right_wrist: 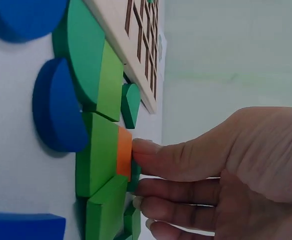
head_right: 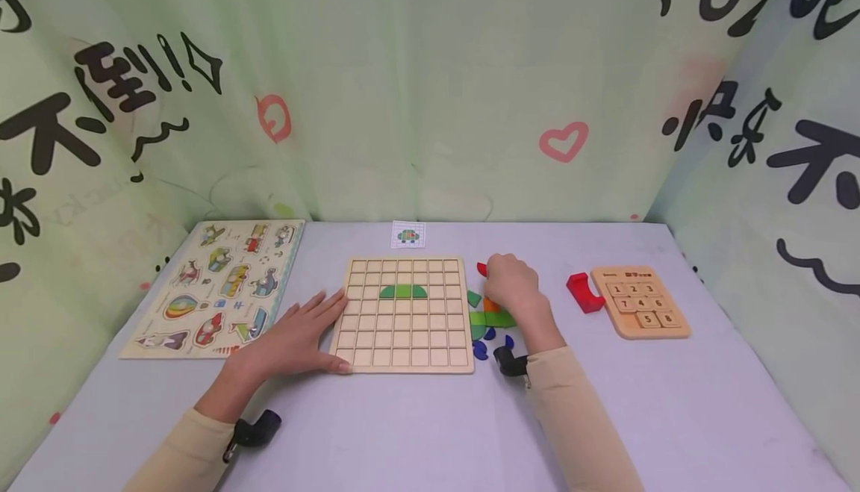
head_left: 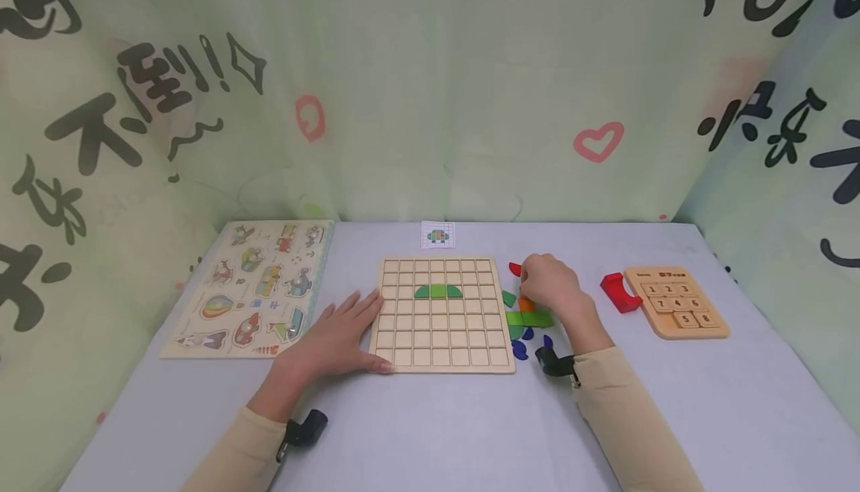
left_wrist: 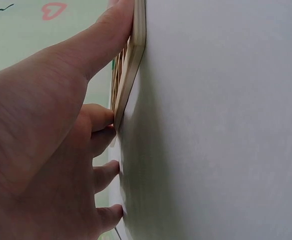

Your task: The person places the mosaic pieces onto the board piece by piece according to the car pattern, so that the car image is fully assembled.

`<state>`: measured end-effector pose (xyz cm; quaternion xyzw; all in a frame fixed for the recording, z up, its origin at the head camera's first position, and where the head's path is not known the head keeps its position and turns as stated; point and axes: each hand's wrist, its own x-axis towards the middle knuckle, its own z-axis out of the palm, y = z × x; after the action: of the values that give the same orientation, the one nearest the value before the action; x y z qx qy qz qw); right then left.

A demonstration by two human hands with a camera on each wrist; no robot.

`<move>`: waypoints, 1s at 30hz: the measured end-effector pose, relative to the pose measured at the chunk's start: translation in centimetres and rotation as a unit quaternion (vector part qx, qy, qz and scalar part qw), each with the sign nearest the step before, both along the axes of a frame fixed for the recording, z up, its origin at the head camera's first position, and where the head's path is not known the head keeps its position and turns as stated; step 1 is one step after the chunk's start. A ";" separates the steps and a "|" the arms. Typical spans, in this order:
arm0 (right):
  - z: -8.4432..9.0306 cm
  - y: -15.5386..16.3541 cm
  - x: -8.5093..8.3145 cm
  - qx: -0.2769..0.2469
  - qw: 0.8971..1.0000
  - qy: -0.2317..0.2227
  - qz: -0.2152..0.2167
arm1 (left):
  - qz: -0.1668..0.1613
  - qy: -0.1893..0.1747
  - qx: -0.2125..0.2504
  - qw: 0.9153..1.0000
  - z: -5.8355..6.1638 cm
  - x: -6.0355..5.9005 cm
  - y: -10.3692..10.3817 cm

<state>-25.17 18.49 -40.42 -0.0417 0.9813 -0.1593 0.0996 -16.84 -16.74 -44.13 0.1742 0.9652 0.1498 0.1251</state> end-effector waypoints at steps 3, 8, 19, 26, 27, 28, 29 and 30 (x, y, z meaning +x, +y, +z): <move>-0.1 0.0 -0.1 -0.003 1.000 -0.004 -0.001 | -0.001 0.002 -0.002 1.000 0.1 0.0 0.0; 0.2 0.0 -0.1 -0.012 1.000 -0.004 0.006 | 0.000 0.006 -0.005 1.000 0.0 -0.1 0.0; 0.5 -0.8 -0.3 -0.108 0.992 0.061 0.006 | 0.000 0.003 0.000 1.000 -0.1 0.0 0.0; 0.6 -2.0 -0.6 -0.188 0.976 0.099 0.051 | 0.002 0.000 0.005 1.000 -0.1 0.0 0.0; 0.6 -2.2 -0.6 -0.195 0.974 0.100 0.056 | 0.003 -0.001 0.005 1.000 0.0 0.0 0.0; 0.6 -2.4 -0.6 -0.202 0.973 0.099 0.058 | 0.003 -0.002 0.004 1.000 0.0 0.0 -0.1; 0.5 -2.7 -0.5 -0.208 0.971 0.097 0.061 | 0.003 -0.002 0.002 1.000 -0.1 0.0 -0.1; 0.5 -3.0 -0.5 -0.215 0.970 0.093 0.062 | 0.004 -0.002 0.000 1.000 -0.1 0.0 -0.1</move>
<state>-25.63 15.53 -39.91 -0.1371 0.9245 -0.3556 0.0067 -16.86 -16.83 -44.20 0.1704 0.9655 0.1509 0.1266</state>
